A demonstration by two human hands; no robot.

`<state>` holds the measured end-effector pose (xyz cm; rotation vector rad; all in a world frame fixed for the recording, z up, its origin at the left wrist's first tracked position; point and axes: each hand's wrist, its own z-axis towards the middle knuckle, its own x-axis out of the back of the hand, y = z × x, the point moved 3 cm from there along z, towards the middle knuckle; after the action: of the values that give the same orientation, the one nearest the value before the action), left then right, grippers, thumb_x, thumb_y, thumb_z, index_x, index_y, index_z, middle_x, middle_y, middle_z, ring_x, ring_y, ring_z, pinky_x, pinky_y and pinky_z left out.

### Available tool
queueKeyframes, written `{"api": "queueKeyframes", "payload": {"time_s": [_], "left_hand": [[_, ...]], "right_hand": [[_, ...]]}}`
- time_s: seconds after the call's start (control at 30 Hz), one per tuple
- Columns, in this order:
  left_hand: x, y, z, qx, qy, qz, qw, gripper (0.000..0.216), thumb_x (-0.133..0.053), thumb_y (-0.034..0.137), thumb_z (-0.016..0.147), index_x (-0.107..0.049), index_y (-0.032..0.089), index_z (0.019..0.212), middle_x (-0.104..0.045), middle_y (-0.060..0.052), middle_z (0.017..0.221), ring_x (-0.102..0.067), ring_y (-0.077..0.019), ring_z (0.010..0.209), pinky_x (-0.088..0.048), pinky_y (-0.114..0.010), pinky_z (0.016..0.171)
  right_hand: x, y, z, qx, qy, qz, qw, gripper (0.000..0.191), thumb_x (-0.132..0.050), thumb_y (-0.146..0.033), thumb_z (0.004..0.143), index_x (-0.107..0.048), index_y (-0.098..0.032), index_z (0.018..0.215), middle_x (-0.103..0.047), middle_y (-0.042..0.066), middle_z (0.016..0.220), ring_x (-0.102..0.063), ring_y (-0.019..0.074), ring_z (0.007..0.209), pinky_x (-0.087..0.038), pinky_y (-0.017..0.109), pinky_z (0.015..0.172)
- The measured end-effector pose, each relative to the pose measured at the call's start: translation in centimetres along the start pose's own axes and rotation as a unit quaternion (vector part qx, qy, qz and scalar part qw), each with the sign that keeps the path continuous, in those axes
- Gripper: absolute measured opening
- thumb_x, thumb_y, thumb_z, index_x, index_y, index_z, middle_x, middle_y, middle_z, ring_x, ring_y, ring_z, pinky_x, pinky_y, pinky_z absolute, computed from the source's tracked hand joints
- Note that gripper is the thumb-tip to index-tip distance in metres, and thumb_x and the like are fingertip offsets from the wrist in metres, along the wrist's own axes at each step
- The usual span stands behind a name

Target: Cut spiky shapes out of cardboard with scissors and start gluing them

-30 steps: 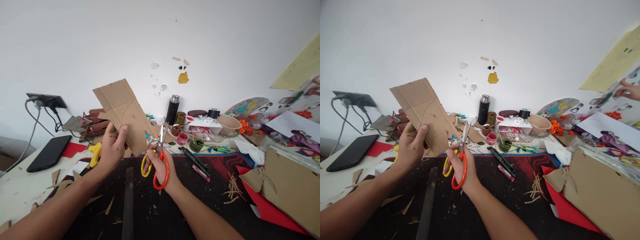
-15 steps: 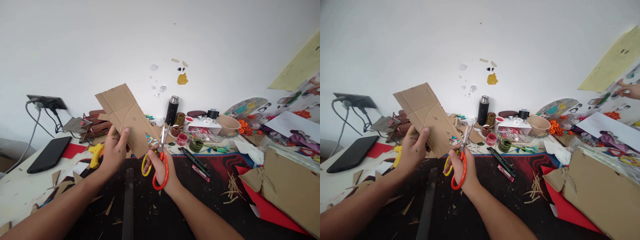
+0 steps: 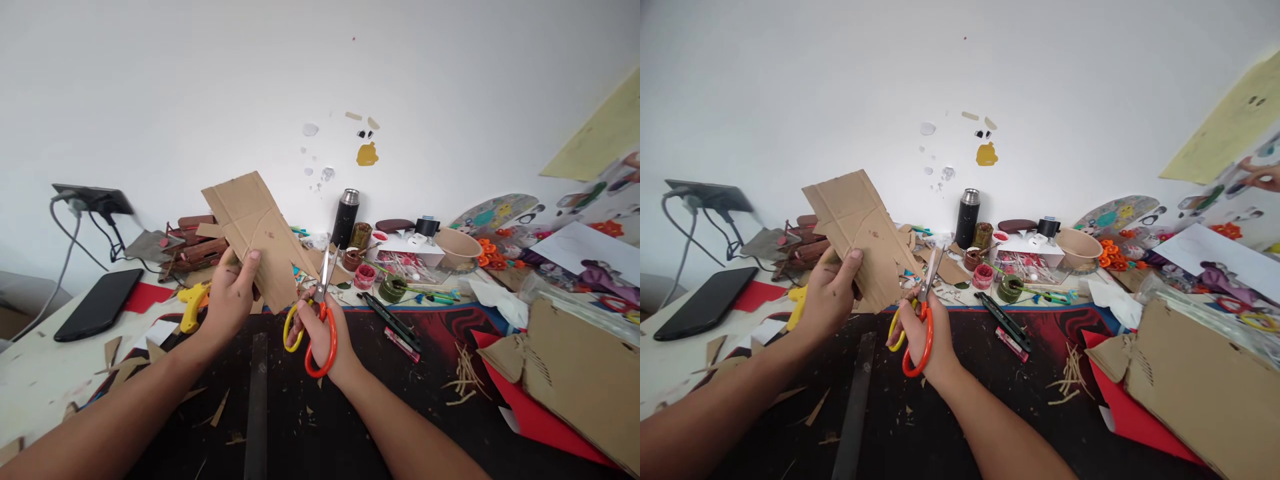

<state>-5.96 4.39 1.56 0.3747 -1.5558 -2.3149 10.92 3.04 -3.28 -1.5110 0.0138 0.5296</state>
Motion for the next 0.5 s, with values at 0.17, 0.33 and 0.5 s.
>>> {"api": "queueKeyframes", "payload": {"time_s": [0.17, 0.33, 0.5], "left_hand": [[0.03, 0.32, 0.18, 0.012, 0.021, 0.011, 1.000, 0.035, -0.071, 0.056, 0.094, -0.064, 0.022, 0.101, -0.056, 0.005, 0.064, -0.045, -0.0118, 0.042, -0.039, -0.022, 0.034], [-0.07, 0.66, 0.03, -0.005, 0.019, 0.017, 1.000, 0.034, -0.071, 0.053, 0.094, -0.062, 0.021, 0.100, -0.057, 0.004, 0.066, -0.046, -0.0112, 0.042, -0.040, -0.022, 0.033], [-0.22, 1.00, -0.60, -0.051, 0.011, 0.014, 0.999, 0.032, -0.070, 0.052, 0.098, -0.061, 0.022, 0.103, -0.060, 0.004, 0.071, -0.046, -0.0106, 0.043, -0.040, -0.022, 0.034]], "right_hand": [[-0.15, 0.46, -0.01, -0.007, 0.003, 0.010, 1.000, 0.038, -0.074, -0.052, 0.091, -0.049, -0.024, 0.098, -0.056, -0.011, 0.057, -0.056, 0.0124, 0.038, -0.051, 0.024, 0.042], [-0.10, 0.59, 0.09, -0.003, 0.009, 0.025, 1.000, 0.041, -0.078, -0.052, 0.088, -0.050, -0.024, 0.099, -0.057, -0.011, 0.060, -0.057, 0.0125, 0.038, -0.052, 0.025, 0.040], [0.04, 0.66, 0.31, -0.006, 0.012, 0.028, 1.000, 0.041, -0.078, -0.053, 0.088, -0.049, -0.025, 0.098, -0.057, -0.011, 0.057, -0.058, 0.0133, 0.039, -0.054, 0.025, 0.041]]}}
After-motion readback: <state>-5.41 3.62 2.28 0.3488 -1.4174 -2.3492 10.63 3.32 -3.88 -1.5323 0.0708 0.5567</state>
